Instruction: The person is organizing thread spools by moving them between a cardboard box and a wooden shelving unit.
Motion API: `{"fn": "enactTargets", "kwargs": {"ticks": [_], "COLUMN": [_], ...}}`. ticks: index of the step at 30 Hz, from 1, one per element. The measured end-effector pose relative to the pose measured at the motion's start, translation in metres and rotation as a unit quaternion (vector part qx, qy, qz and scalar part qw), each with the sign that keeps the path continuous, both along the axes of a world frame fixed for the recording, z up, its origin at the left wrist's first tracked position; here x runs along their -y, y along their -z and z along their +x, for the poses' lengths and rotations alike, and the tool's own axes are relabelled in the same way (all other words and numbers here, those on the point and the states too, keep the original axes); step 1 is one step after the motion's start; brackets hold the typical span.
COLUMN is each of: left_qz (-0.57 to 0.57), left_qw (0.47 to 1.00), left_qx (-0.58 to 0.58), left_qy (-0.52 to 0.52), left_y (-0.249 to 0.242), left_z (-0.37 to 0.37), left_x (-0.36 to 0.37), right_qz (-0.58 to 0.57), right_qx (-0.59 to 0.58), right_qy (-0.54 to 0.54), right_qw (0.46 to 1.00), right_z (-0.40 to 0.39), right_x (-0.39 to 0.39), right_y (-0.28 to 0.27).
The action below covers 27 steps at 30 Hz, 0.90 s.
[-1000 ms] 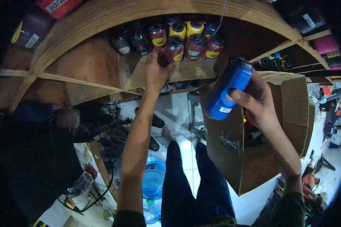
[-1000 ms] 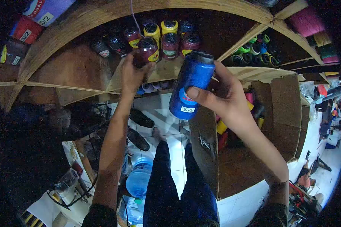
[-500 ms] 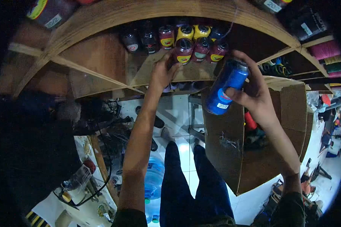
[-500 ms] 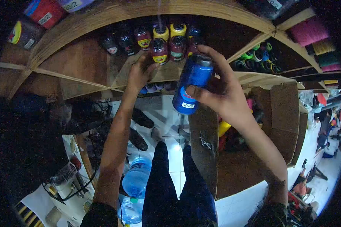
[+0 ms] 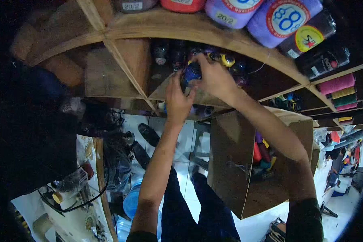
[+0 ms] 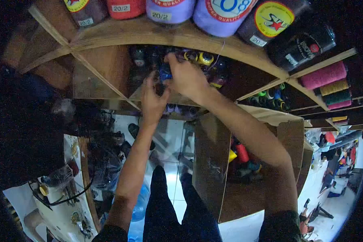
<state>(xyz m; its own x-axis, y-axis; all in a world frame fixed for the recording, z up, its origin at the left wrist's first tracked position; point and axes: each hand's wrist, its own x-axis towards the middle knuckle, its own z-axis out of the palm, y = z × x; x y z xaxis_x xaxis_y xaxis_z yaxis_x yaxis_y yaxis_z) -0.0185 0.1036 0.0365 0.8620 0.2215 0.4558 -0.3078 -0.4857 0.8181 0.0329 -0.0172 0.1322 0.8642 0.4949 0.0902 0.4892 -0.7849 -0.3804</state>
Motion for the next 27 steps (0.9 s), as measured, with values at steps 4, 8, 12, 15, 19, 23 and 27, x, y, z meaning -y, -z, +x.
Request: {"fn": "enactTargets", "kwargs": {"ticks": [4, 8, 12, 15, 19, 23, 27], "left_qz": [-0.002, 0.055, 0.019, 0.034, 0.050, 0.012, 0.005], "left_qw": [1.000, 0.998, 0.999, 0.997, 0.996, 0.992, 0.988], "left_qx": [-0.005, -0.007, -0.036, -0.068, -0.069, -0.080, -0.093], "left_qy": [-0.014, -0.031, -0.018, -0.017, -0.031, -0.101, -0.121], "left_y": [0.013, 0.027, 0.029, 0.033, 0.029, 0.019, 0.055], "left_z": [0.025, 0.036, 0.034, 0.030, 0.027, -0.013, -0.099], "left_x": [0.011, 0.013, 0.011, 0.010, 0.008, 0.008, 0.015], "right_qz": [-0.036, 0.008, 0.139, 0.168, 0.253, -0.072, -0.319], "right_qx": [0.106, 0.020, 0.029, 0.085, -0.049, -0.244, -0.315], "right_qy": [0.003, -0.004, -0.009, 0.078, 0.280, 0.209, 0.125], "right_qw": [0.994, 1.000, 0.990, 0.979, 0.925, 0.944, 0.885], "right_z": [0.005, -0.052, -0.110, -0.146, -0.188, -0.226, -0.251], "right_x": [0.001, 0.014, 0.064, 0.127, 0.222, 0.283, 0.281], "right_y": [0.019, -0.032, -0.073, -0.080, -0.003, 0.092, 0.127]}}
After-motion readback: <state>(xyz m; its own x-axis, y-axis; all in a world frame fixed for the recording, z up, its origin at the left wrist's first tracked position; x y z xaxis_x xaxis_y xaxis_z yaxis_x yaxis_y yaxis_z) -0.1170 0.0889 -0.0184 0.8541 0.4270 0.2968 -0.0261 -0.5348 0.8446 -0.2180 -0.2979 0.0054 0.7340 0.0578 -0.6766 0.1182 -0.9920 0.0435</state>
